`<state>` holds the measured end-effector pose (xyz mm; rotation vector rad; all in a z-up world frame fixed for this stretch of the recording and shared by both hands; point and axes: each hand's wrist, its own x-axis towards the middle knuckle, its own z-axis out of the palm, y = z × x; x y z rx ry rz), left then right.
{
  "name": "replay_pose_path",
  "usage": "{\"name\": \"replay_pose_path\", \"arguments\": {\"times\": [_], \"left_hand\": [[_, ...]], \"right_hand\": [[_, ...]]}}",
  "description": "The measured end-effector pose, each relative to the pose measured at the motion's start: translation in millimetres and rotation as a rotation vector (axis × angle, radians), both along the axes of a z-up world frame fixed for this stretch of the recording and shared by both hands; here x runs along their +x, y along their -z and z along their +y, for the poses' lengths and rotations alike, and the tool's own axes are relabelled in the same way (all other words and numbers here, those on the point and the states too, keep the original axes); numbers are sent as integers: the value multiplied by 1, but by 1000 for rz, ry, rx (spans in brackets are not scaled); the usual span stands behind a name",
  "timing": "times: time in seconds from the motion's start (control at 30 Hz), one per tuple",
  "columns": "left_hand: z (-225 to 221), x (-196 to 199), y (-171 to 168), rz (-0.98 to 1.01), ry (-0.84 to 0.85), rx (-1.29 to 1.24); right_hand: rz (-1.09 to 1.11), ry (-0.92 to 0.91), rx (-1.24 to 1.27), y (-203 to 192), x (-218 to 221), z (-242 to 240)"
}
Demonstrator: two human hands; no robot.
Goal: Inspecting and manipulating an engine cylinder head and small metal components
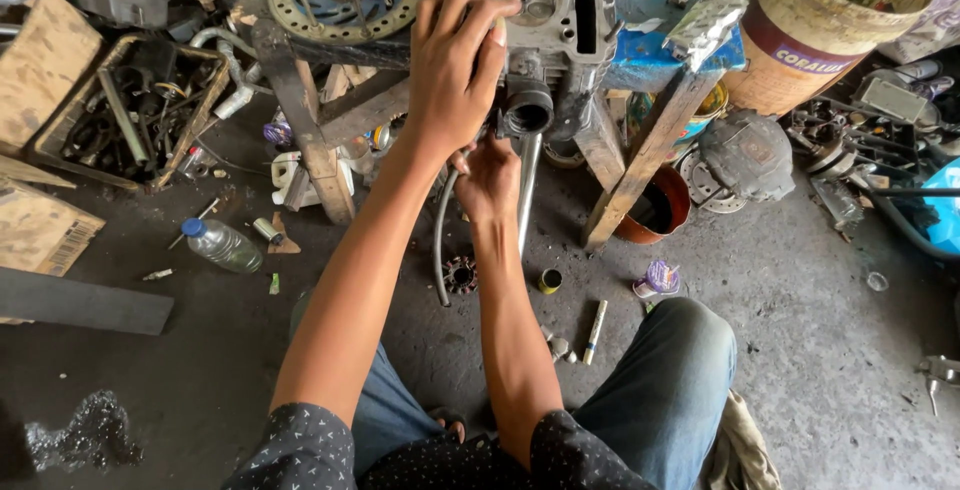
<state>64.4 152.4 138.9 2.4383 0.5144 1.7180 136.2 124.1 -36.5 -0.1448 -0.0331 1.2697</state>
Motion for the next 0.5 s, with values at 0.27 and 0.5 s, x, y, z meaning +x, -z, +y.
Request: {"name": "replay_pose_path", "arguments": {"times": [0.27, 0.5], "left_hand": [[-3, -1, 0, -10, 2, -8], [-3, -1, -2, -6, 7, 3]], "right_hand": [[-8, 32, -29, 19, 17, 13], [-182, 181, -172, -7, 23, 17]]}}
